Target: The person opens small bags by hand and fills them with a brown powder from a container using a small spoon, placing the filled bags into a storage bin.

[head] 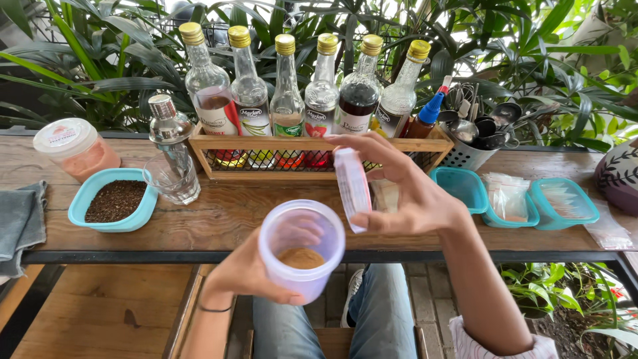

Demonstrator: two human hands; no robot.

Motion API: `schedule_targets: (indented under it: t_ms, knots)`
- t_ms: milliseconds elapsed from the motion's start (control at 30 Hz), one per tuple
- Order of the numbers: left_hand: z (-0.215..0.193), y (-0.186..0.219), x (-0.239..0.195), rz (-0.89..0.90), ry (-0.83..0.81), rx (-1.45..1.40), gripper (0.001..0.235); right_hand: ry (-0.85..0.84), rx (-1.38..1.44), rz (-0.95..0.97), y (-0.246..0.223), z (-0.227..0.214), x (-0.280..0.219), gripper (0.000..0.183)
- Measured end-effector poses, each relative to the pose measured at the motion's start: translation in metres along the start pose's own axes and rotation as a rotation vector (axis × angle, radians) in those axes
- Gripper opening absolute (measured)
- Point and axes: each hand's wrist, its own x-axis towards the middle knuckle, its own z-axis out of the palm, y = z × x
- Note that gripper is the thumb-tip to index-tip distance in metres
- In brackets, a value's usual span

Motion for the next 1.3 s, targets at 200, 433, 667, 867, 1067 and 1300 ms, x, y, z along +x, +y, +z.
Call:
schedule_targets:
  t_ms: [200,433,667,867,1067,1300]
  knots:
    - [-0.035,0.020,-0.059,-0.085,0.287,0.059,0.107,0.164,-0.128,0.119,0.098,0.079,0.012,0.077]
    - [-0.060,0.031,-0.094,-0.041,0.374,0.244,0.101,0.228,-0.385,0.116,0.150,0.155,0.043,0.078]
    - [-0.069,0.020,-0.101,-0.018,0.348,0.329,0.085,0.242,-0.428,0.101,0.169,0.191,0.070,0.079]
    - [-0.062,0.014,-0.065,0.015,0.427,0.323,0.088,0.142,-0.345,0.346,0.168,0.189,0.067,0.070]
    - [-0.042,-0.024,-0.001,0.015,0.629,0.351,0.107,0.502,-0.291,0.324,0.173,0.140,-0.005,0.030]
    - [-0.003,-0.098,0.063,0.007,0.787,0.549,0.109,0.859,-0.248,0.173,0.122,0.095,-0.077,0.024]
